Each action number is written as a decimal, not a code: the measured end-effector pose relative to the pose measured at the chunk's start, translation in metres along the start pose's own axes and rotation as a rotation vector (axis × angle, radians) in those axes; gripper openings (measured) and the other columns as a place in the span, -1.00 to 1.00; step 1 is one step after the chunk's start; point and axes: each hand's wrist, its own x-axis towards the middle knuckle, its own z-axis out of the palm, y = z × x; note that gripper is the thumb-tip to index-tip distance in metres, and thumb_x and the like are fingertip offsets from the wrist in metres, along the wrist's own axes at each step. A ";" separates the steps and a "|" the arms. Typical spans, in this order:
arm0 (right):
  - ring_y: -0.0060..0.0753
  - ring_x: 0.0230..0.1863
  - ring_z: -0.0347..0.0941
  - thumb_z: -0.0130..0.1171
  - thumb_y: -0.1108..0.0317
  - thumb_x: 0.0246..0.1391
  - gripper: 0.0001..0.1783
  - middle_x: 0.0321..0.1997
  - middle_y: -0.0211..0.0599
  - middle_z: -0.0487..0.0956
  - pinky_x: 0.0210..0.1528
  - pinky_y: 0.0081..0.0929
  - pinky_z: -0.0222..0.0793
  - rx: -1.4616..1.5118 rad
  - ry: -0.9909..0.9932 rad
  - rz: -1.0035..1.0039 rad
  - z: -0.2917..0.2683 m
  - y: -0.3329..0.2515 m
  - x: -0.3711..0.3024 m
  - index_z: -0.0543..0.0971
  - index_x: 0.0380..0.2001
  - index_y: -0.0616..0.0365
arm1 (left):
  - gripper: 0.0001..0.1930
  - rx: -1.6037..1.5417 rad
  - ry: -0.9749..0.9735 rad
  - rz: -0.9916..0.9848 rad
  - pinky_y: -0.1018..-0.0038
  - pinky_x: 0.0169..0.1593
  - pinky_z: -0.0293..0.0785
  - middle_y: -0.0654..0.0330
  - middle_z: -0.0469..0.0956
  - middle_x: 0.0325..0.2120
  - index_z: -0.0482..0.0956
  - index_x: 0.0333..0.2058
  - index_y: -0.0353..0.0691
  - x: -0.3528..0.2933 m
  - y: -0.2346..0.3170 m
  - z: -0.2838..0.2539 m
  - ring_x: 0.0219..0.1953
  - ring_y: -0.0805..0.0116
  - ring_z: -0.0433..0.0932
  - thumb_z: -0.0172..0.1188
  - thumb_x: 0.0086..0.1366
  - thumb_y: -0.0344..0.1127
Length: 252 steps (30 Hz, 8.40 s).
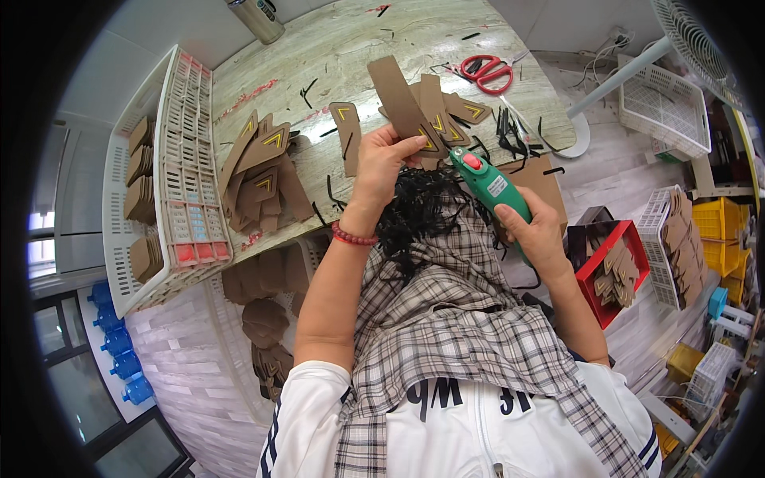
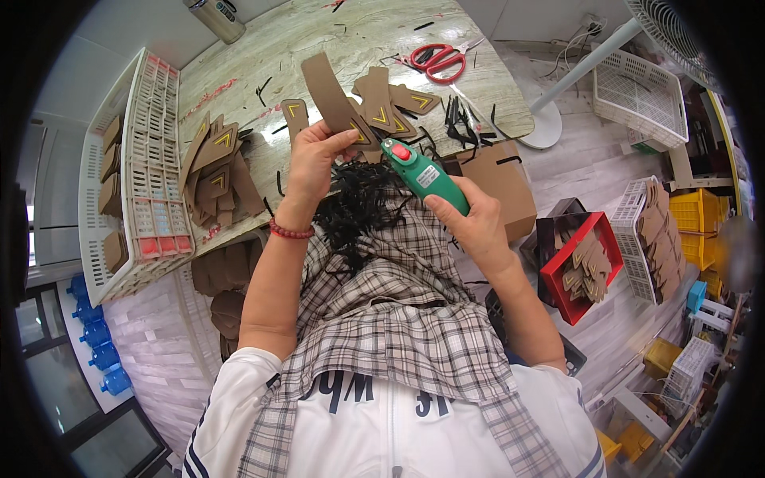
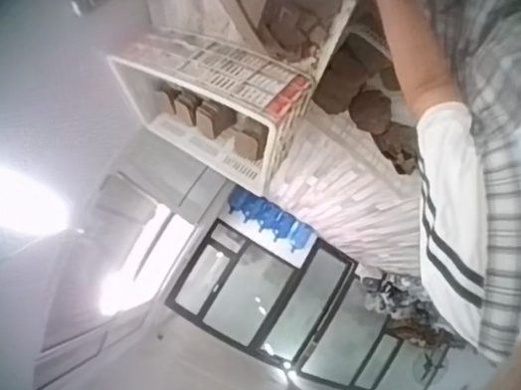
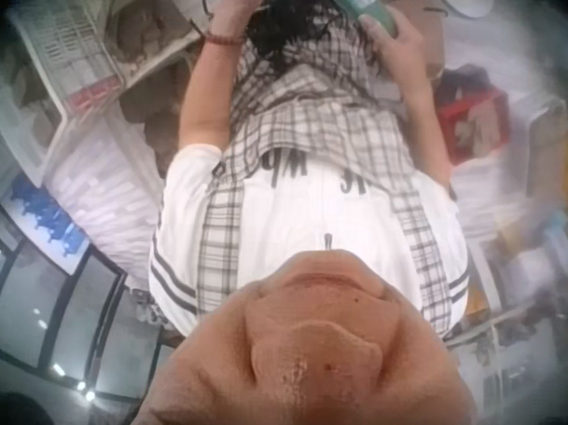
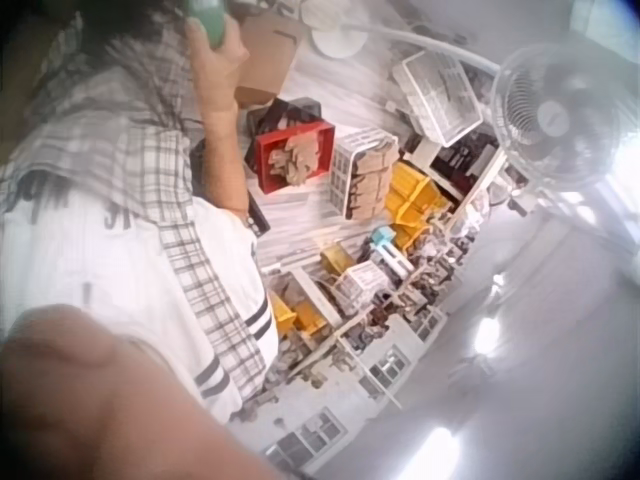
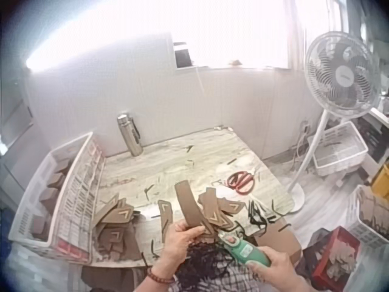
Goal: The person uses a green rotary cutter to trim the edges of brown cardboard pieces marked with yellow lines. They repeatedly pick up pieces from a white basket, cut along the marked lines, and place the trimmed pieces back into the basket.
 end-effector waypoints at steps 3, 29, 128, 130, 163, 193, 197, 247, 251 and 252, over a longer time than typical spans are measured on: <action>-0.71 -0.54 0.28 0.27 0.17 0.04 -0.60 -0.56 -0.48 0.45 -0.51 -0.65 0.23 0.014 0.006 0.001 0.001 0.000 0.001 0.53 -0.19 0.28 | -0.92 0.009 0.008 -0.012 0.64 -0.44 0.37 0.24 0.60 -0.49 0.60 -0.35 -0.31 -0.001 -0.002 0.002 -0.55 0.56 0.46 0.21 0.17 -0.47; -0.77 -0.65 0.24 0.22 0.17 0.10 -0.64 -0.58 -0.54 0.42 -0.60 -0.71 0.19 0.170 0.164 0.054 0.017 -0.007 0.008 0.52 -0.20 0.27 | -0.53 1.346 0.928 0.180 0.26 0.02 0.27 0.00 0.48 -0.26 0.43 -0.18 -0.29 0.061 -0.022 -0.073 -0.04 0.05 0.38 0.31 0.01 -0.13; -0.73 -0.55 0.27 0.25 0.13 0.07 -0.57 -0.56 -0.49 0.46 -0.51 -0.66 0.25 0.033 0.185 0.037 0.028 -0.011 -0.027 0.52 -0.17 0.29 | -0.88 -0.951 0.170 -0.383 0.31 -0.20 0.38 0.17 0.49 -0.39 0.46 -0.30 -0.28 -0.013 -0.012 0.018 -0.29 0.30 0.48 0.17 0.17 -0.50; -0.72 -0.54 0.28 0.26 0.13 0.06 -0.57 -0.55 -0.47 0.47 -0.50 -0.65 0.26 0.019 0.181 0.033 0.027 -0.012 -0.028 0.52 -0.17 0.29 | -0.88 -0.953 0.152 -0.345 0.31 -0.17 0.40 0.16 0.52 -0.39 0.47 -0.29 -0.28 -0.010 -0.013 0.019 -0.28 0.28 0.51 0.16 0.17 -0.52; -0.67 -0.51 0.36 0.27 0.15 0.04 -0.59 -0.55 -0.41 0.50 -0.46 -0.60 0.30 -0.051 0.052 -0.013 0.008 -0.036 -0.019 0.53 -0.20 0.29 | -0.81 -0.282 0.096 -0.017 0.62 -0.38 0.41 0.22 0.62 -0.42 0.56 -0.31 -0.28 -0.014 0.006 0.014 -0.44 0.47 0.57 0.28 0.05 -0.56; 0.04 -0.20 0.52 0.11 -0.13 0.05 -0.42 -0.26 -0.03 0.58 -0.17 -0.20 0.39 -0.741 0.420 -0.058 -0.058 0.021 0.111 0.48 -0.09 0.15 | -0.74 1.164 -0.544 -0.133 0.49 -0.19 0.33 0.30 0.51 -0.43 0.53 -0.20 -0.28 0.067 0.089 -0.034 -0.34 0.46 0.40 0.16 0.07 -0.51; -0.02 -0.12 0.49 0.16 -0.17 -0.03 -0.34 -0.18 -0.08 0.56 -0.14 -0.15 0.38 -0.837 0.407 -0.147 -0.058 0.043 0.146 0.44 -0.01 0.10 | -0.63 1.535 -0.732 -0.147 0.37 -0.20 0.41 0.15 0.58 -0.36 0.57 -0.16 -0.14 0.116 0.081 -0.001 -0.33 0.30 0.51 0.28 -0.04 -0.42; -0.50 -0.34 0.47 0.40 0.37 -0.29 -0.54 -0.36 -0.30 0.60 -0.21 -0.53 0.38 -0.493 -0.361 -0.566 0.068 -0.190 0.232 0.54 -0.23 0.29 | -0.78 -0.146 -0.008 0.363 0.46 -0.28 0.55 0.17 0.61 -0.37 0.59 -0.31 -0.31 0.075 0.122 -0.050 -0.38 0.36 0.59 0.29 -0.01 -0.59; -0.54 -0.41 0.47 0.43 0.30 -0.28 -0.49 -0.37 -0.36 0.58 -0.35 -0.58 0.40 -0.374 -0.545 -0.540 0.109 -0.204 0.238 0.55 -0.21 0.32 | -0.78 -0.190 0.058 0.201 0.45 -0.25 0.55 0.09 0.61 -0.37 0.58 -0.31 -0.40 0.044 0.151 -0.080 -0.37 0.29 0.60 0.28 -0.01 -0.59; -0.54 -0.41 0.48 0.43 0.29 -0.28 -0.48 -0.36 -0.34 0.58 -0.37 -0.58 0.41 -0.316 -0.578 -0.487 0.124 -0.210 0.234 0.55 -0.20 0.31 | -0.80 -0.183 0.079 0.085 0.44 -0.23 0.54 0.08 0.61 -0.38 0.58 -0.33 -0.42 0.036 0.159 -0.101 -0.37 0.28 0.60 0.28 -0.01 -0.58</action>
